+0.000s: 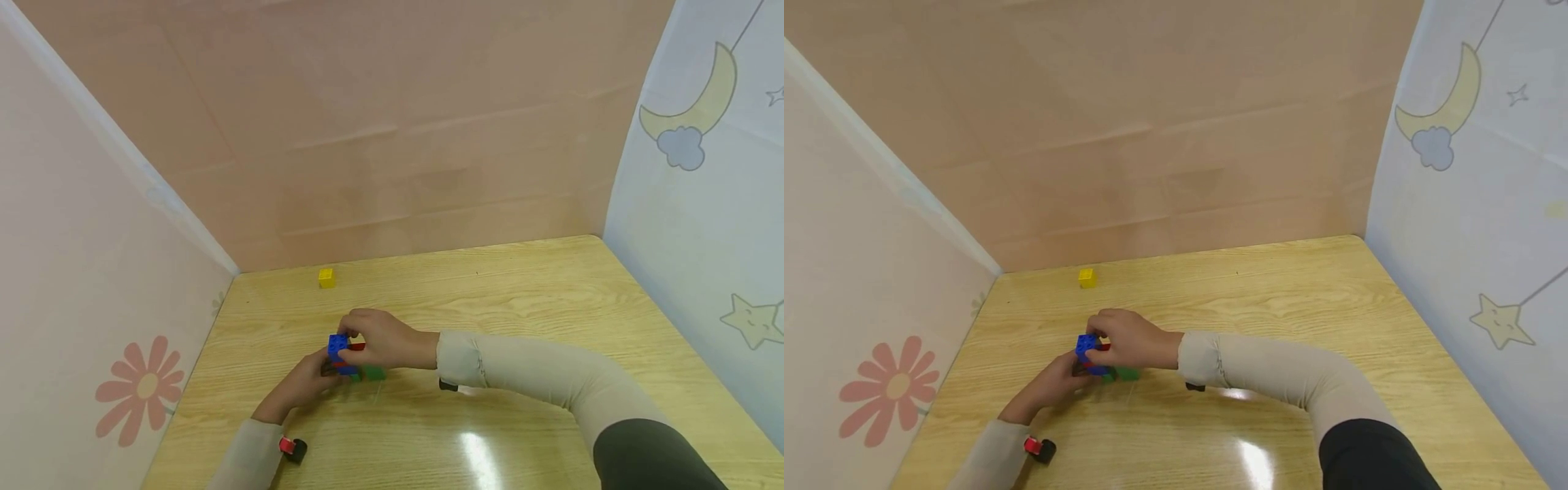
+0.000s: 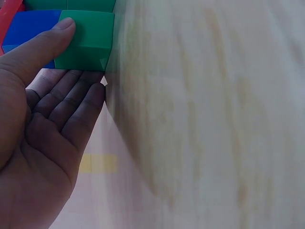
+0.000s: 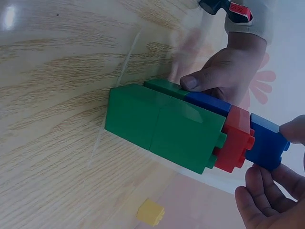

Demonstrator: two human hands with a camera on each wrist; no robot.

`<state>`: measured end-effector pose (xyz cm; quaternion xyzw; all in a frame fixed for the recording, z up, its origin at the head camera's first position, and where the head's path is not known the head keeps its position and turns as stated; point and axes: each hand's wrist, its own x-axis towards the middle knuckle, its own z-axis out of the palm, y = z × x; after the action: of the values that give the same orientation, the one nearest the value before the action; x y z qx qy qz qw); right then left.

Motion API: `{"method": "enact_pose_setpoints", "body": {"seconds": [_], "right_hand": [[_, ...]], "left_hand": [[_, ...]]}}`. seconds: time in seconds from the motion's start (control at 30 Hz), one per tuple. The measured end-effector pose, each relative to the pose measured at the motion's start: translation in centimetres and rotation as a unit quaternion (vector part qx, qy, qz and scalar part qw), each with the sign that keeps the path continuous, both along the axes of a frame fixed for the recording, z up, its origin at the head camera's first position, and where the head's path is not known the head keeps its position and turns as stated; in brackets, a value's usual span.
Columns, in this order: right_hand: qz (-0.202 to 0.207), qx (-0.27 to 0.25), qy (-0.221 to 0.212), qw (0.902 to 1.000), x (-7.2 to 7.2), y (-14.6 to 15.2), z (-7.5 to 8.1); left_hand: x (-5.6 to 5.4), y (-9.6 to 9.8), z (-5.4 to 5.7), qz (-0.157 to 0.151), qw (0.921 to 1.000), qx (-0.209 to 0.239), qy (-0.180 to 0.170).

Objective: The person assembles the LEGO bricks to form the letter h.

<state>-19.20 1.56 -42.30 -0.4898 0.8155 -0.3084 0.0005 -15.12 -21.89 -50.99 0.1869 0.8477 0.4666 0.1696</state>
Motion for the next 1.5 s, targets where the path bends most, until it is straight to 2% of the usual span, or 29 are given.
{"method": "enact_pose_setpoints", "body": {"seconds": [0.27, 0.53, 0.67, 0.9, 1.23, 1.5], "right_hand": [[0.014, 0.003, 0.020, 0.9997, 0.14, -0.24, 0.52], [0.015, 0.010, 0.053, 0.9984, -0.03, -0.26, 0.59], [0.015, 0.008, 0.056, 0.9983, -0.07, -0.15, 0.68], [0.019, 0.004, 0.049, 0.9986, -0.10, -0.20, 0.62], [0.022, 0.005, 0.019, 0.9996, -0.02, -0.17, 0.58], [0.023, 0.013, 0.014, 0.9996, 0.00, -0.16, 0.64]], "left_hand": [[0.08, -0.37, 0.03, -0.019, 0.9998, 0.007, 0.006], [-0.17, -0.18, 0.31, -0.019, 0.9998, -0.001, 0.002], [-0.28, -0.19, 0.39, -0.018, 0.9997, -0.007, 0.013], [-0.24, -0.30, 0.42, -0.019, 0.9998, -0.003, 0.009], [-0.22, -0.30, 0.19, -0.014, 0.9995, -0.026, 0.013], [-0.21, -0.25, 0.18, -0.013, 0.9999, -0.008, 0.000]]}}
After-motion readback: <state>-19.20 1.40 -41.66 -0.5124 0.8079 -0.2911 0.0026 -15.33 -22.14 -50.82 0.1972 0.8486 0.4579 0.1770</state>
